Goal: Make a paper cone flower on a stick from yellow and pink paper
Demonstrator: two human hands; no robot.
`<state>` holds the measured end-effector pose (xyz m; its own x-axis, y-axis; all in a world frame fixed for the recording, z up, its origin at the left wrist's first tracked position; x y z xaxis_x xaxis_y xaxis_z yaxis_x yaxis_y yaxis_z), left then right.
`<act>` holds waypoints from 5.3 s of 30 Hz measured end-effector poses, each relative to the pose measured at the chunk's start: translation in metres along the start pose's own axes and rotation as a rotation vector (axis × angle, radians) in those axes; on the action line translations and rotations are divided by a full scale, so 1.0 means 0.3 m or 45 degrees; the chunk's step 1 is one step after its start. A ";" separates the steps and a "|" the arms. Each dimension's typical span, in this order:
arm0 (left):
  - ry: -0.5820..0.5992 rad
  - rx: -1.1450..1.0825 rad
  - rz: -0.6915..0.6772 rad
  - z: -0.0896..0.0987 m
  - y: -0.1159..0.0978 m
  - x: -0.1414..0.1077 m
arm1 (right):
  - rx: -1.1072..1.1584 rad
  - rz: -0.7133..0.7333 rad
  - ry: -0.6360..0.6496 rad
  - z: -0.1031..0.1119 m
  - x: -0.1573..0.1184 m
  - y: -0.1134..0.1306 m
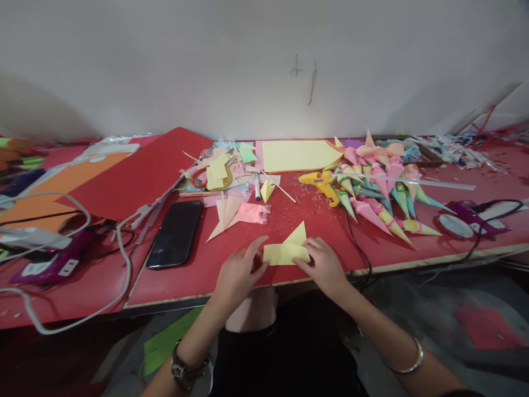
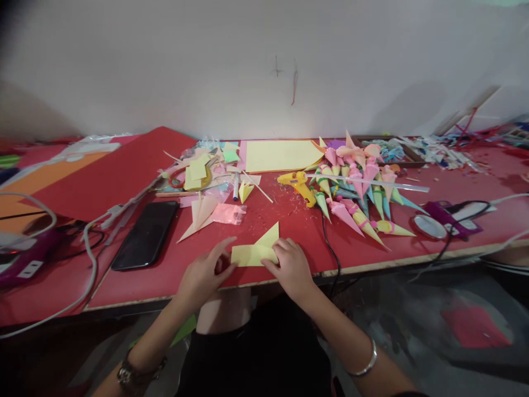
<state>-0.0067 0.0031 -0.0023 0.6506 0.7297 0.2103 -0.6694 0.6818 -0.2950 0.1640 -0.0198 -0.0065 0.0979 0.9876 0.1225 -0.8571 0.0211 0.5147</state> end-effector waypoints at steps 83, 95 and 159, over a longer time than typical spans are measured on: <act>0.099 -0.078 -0.219 -0.043 -0.130 0.067 | 0.506 0.229 0.392 0.042 0.145 -0.013; 0.078 -0.006 -0.041 -0.061 -0.125 0.088 | 0.852 -0.199 0.391 -0.020 0.152 -0.044; -0.290 -0.626 -0.019 0.032 -0.150 0.108 | 0.694 -0.150 -0.079 0.148 0.004 0.017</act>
<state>0.0412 -0.0034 0.0269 0.5281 0.7501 0.3982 -0.3785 0.6276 -0.6803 0.1823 -0.0254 0.0340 0.2207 0.9722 0.0786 -0.4548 0.0313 0.8900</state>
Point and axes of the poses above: each hand's wrist, its own x-axis towards the middle knuckle, its own z-axis out of the back of the hand, y = z × x, the point moved 5 cm from there along x, towards the middle knuckle, and after that the axes turned 15 degrees about -z, right-handed, at the moved point
